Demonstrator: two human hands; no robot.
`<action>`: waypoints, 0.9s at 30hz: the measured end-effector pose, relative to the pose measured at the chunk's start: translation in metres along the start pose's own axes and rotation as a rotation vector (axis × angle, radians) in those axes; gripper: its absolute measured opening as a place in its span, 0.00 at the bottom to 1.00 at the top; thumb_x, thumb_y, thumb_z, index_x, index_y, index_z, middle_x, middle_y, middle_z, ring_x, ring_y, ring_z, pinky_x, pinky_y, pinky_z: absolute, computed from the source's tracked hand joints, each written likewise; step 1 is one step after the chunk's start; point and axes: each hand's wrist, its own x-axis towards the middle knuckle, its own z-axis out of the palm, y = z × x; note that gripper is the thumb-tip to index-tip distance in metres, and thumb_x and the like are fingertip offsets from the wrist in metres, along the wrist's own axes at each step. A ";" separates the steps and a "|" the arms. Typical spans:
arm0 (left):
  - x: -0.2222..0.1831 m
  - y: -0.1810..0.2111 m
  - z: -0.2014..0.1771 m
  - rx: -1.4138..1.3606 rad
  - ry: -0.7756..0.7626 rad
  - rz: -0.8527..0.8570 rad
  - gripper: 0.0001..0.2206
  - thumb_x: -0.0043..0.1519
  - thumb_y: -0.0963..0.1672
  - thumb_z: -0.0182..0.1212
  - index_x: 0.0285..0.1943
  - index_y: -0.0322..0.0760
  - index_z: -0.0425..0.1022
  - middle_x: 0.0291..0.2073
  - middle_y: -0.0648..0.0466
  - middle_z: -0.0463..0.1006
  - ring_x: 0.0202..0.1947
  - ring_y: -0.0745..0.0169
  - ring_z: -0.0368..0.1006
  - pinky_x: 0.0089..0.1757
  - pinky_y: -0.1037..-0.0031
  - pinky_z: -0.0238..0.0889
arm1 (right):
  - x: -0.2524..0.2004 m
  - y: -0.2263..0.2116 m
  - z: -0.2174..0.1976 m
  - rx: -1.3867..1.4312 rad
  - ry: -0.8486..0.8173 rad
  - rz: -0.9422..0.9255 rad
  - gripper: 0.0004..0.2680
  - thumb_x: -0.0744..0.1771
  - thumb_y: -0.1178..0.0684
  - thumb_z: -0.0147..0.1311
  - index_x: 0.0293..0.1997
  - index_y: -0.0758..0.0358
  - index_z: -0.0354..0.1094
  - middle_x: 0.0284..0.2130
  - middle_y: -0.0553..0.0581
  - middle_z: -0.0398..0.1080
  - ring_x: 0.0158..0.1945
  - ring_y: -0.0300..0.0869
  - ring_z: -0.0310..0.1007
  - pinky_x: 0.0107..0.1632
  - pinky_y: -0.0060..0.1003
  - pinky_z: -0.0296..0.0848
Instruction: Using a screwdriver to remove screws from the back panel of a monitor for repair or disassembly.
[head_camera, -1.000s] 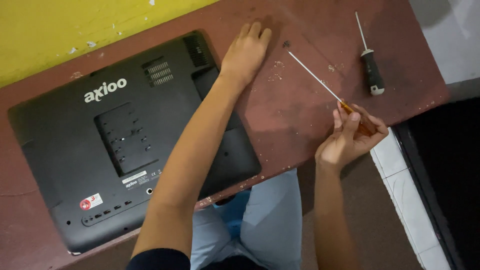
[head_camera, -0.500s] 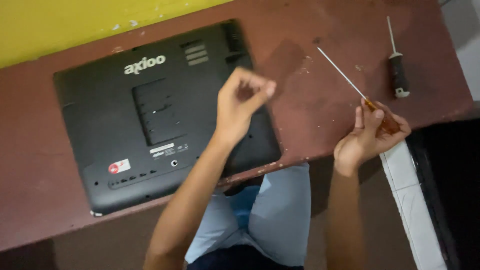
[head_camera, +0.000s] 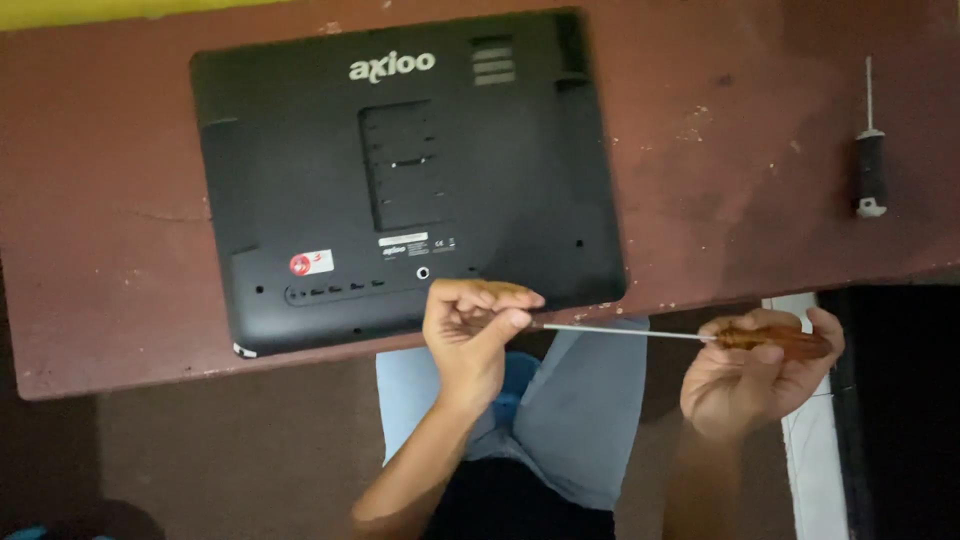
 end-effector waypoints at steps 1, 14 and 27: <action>-0.003 0.003 -0.001 -0.001 0.009 0.002 0.15 0.58 0.33 0.67 0.44 0.39 0.65 0.35 0.41 0.82 0.38 0.44 0.82 0.44 0.59 0.77 | -0.002 -0.003 0.006 -0.002 -0.008 0.004 0.16 0.74 0.52 0.53 0.71 0.54 0.54 0.42 0.54 0.71 0.35 0.34 0.71 0.42 0.34 0.83; -0.016 0.023 -0.015 -0.141 -0.066 -0.002 0.14 0.60 0.30 0.63 0.44 0.34 0.65 0.35 0.38 0.79 0.37 0.39 0.81 0.42 0.50 0.82 | -0.020 -0.018 0.022 -0.044 0.036 0.030 0.20 0.71 0.46 0.61 0.70 0.51 0.56 0.41 0.51 0.69 0.38 0.34 0.71 0.44 0.31 0.80; -0.023 0.035 -0.017 -0.188 -0.020 0.018 0.15 0.59 0.30 0.64 0.43 0.35 0.65 0.35 0.39 0.80 0.37 0.40 0.81 0.42 0.54 0.81 | -0.028 -0.020 0.022 -0.022 0.002 -0.046 0.21 0.71 0.48 0.61 0.72 0.53 0.55 0.42 0.53 0.71 0.41 0.35 0.74 0.44 0.34 0.83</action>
